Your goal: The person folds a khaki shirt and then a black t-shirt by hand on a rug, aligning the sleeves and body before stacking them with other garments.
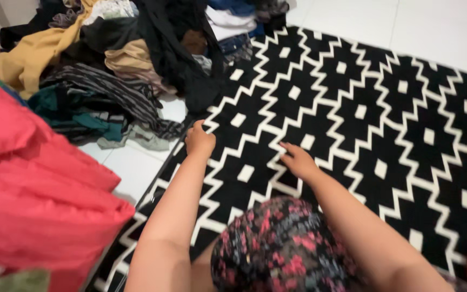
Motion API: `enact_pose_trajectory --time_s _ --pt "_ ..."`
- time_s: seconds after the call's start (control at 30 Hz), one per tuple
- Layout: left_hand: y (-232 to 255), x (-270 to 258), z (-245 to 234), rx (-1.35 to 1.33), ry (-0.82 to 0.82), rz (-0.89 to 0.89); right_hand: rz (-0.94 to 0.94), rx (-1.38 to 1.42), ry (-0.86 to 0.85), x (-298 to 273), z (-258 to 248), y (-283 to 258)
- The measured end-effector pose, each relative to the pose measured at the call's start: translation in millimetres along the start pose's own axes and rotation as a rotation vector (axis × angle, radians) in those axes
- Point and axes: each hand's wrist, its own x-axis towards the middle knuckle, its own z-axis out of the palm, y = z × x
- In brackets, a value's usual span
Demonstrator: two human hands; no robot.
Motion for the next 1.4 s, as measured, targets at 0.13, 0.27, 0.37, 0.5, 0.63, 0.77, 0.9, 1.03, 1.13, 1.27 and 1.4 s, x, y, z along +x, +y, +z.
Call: enact_pose_trajectory --time_s 0.13,0.27,0.37,0.5,0.63,0.77,0.9,1.03,1.13,1.27,1.4 --pt "32.5 37.1 -12.7 0.25 -0.136 0.046 0.354 -0.667 -0.284 8.2 8.8 51.0" --pt "25.9 81.2 15.6 0.489 -0.13 0.137 0.342 -0.617 -0.29 -2.3 2.6 68.2" --pt "-5.9 119.3 56.3 0.309 -0.252 0.002 0.244 -0.421 -0.336 5.4 -13.6 87.4" --pt "-20.8 134.7 100.9 0.484 -0.26 -0.013 0.222 -0.25 -0.382 8.1 -18.7 94.7" --pt "6.6 119.7 61.2 0.854 -0.143 0.141 0.23 -0.369 -0.365 -0.8 -18.6 67.2" --pt "-0.5 133.7 66.2 0.202 -0.225 -0.109 0.277 -0.296 -0.408 -9.1 -27.5 51.0" --pt "-11.6 174.1 132.9 -0.392 0.326 -0.129 0.353 -0.497 -0.469 -8.5 -21.0 48.1" --pt "38.3 151.5 157.6 -0.519 0.163 0.074 0.295 -0.133 -0.455 -6.4 -28.9 64.4" --pt "99.1 59.5 137.8 -0.436 0.014 0.31 0.408 0.056 -0.436 6.9 -43.2 56.9" --pt "127.0 -72.0 88.1 -0.176 -0.538 0.718 0.632 0.971 -0.151 24.5 -55.2 23.6" --pt "113.5 -81.5 31.8 -0.046 -1.018 0.865 0.473 1.08 0.11 19.3 -55.1 -0.7"
